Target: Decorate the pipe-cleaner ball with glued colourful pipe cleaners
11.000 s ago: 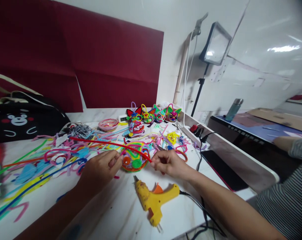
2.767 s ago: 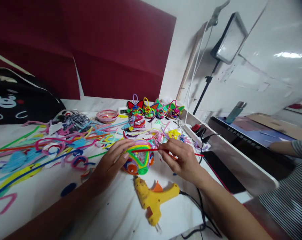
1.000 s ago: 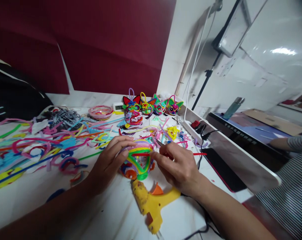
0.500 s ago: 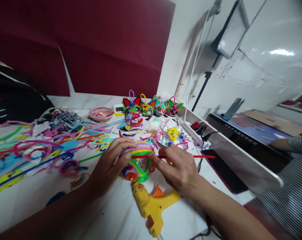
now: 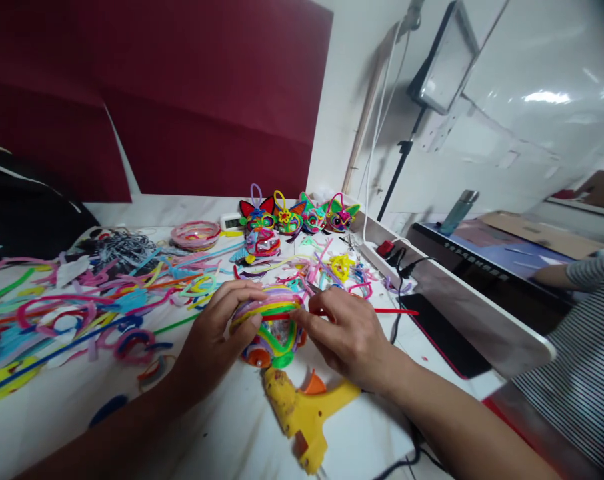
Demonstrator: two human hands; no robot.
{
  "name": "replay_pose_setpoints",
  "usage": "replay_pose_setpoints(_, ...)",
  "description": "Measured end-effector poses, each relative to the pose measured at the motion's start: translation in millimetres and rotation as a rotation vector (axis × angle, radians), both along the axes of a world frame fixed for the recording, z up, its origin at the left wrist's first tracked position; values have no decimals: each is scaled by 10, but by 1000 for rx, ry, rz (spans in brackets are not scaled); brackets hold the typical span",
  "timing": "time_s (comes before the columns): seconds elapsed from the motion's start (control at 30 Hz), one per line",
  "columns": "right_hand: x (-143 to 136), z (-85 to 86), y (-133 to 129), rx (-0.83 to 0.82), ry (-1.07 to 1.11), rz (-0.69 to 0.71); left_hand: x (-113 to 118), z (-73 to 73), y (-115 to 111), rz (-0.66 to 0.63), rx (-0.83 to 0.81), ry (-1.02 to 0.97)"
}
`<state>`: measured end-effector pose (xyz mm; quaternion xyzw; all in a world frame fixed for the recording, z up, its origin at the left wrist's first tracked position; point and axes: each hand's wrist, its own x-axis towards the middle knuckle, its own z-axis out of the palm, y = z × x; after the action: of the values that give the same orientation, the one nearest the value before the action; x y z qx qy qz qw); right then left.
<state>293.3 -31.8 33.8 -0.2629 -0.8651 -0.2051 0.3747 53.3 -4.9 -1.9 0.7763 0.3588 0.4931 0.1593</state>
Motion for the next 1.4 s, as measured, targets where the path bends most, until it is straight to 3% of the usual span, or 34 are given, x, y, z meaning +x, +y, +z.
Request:
replay_pose_setpoints(0.3,0,-28,46,-474,283,106,-6,2,4,37,33,34)
replay_pose_setpoints(0.73,-74,-35,106,-741,455,25,-9,-6,10,34,4,38)
replay_pose_setpoints(1.0,-82,-102,166,-1115,671,43,-22,-27,12,27,6,44)
replay_pose_setpoints(1.4,-66,-128,216,-1158,684,75,-7,-29,22,37,-7,32)
